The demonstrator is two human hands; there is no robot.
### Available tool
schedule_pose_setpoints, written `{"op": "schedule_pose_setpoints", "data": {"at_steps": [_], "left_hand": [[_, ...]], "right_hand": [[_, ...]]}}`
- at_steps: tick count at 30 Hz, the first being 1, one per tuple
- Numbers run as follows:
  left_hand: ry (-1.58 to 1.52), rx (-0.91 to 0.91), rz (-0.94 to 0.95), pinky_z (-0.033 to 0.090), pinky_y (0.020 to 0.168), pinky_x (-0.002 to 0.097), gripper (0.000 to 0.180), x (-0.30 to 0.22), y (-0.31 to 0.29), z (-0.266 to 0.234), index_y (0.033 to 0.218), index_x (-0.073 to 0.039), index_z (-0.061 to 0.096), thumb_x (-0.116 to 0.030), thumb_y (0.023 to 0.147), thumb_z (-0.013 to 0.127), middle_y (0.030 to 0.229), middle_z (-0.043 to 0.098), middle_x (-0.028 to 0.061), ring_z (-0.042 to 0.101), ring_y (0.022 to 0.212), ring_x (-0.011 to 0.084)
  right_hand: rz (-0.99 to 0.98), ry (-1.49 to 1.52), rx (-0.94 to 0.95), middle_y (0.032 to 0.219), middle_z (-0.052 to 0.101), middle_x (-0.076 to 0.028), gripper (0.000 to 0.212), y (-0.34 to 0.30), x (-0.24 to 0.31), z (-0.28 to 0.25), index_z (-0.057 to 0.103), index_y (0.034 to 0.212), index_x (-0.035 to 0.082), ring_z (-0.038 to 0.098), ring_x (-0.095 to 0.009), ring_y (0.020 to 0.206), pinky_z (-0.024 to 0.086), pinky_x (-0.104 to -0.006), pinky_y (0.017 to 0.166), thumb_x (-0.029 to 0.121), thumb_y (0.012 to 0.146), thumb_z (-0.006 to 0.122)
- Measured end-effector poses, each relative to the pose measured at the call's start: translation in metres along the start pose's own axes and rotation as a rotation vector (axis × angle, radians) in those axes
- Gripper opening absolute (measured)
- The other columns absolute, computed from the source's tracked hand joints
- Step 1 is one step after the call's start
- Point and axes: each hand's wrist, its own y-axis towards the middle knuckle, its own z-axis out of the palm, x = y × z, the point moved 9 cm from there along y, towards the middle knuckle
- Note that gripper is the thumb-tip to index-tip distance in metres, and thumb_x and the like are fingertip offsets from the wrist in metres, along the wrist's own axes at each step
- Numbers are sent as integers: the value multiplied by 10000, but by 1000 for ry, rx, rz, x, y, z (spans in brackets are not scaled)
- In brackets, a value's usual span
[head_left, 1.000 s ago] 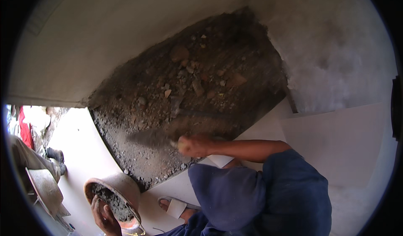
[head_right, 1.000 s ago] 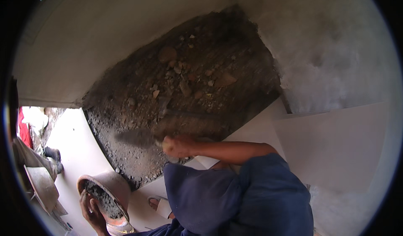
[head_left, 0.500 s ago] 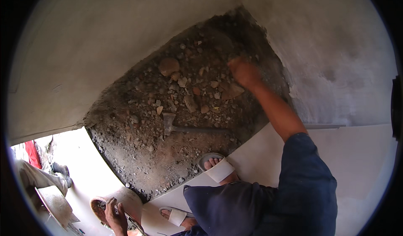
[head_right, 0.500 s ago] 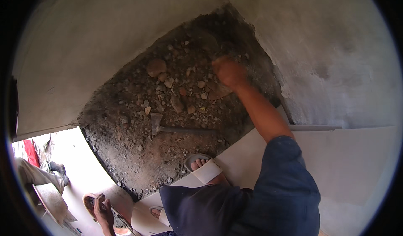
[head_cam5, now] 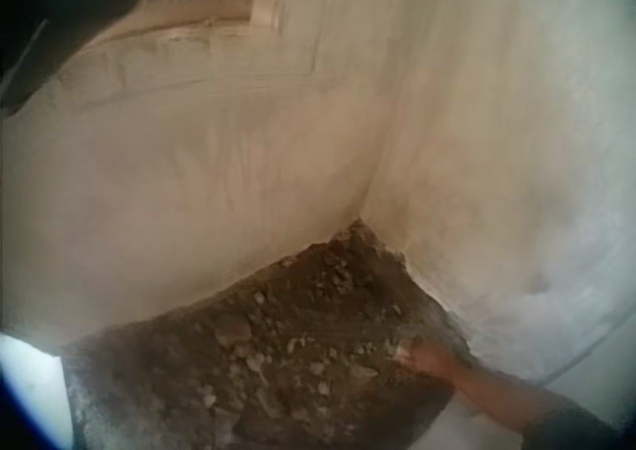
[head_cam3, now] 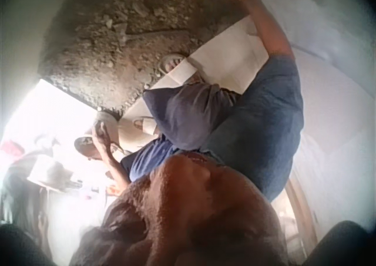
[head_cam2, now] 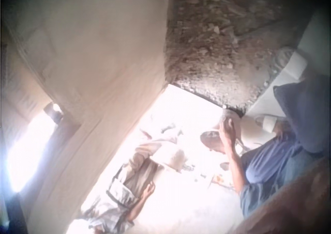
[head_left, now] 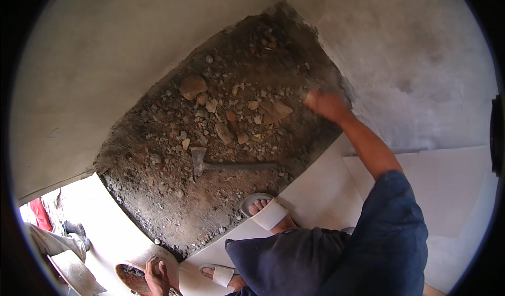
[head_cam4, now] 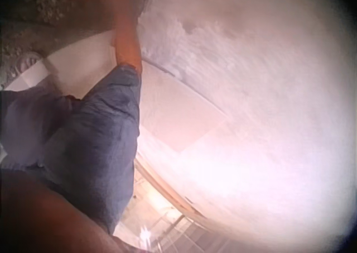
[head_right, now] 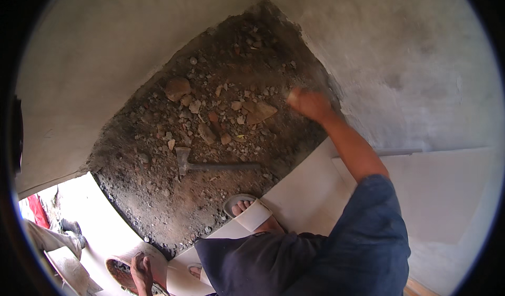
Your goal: The person removes a white tile from a floor opening, then uses a trowel and hammer to scrape and break up debris and old mortar. They collect rubble by hand and place it into a bucket, and later sweep the area with a broom to clear remaining dust and small pieces.
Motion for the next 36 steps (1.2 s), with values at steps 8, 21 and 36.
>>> {"op": "schedule_pose_setpoints", "data": {"at_steps": [8, 21, 36], "left_hand": [[-63, -66, 69, 469, 877, 371, 323, -5, 7, -5, 1052, 64, 602, -237, 934, 588, 1016, 642, 212, 624, 958, 341], [-93, -38, 42, 460, 858, 360, 358, -2, -3, -2, 1045, 53, 598, -292, 946, 592, 977, 632, 197, 611, 928, 282], [-63, -7, 28, 468, 860, 390, 284, -12, 5, 7, 1007, 48, 607, -222, 921, 616, 984, 639, 208, 622, 955, 367]], "right_hand": [[159, 240, 23, 950, 661, -246, 448, -1, -9, 20, 521, 1114, 39, 631, -433, 888, 492, -518, 755, 445, 926, 528], [461, 279, -252, 957, 664, -244, 420, 23, -17, 12, 489, 1144, 14, 636, -424, 926, 496, -517, 781, 376, 934, 529], [232, 261, 167, 1032, 654, -253, 534, 74, 94, 16, 419, 1313, -24, 645, -385, 960, 510, -448, 806, 254, 886, 579]]}}
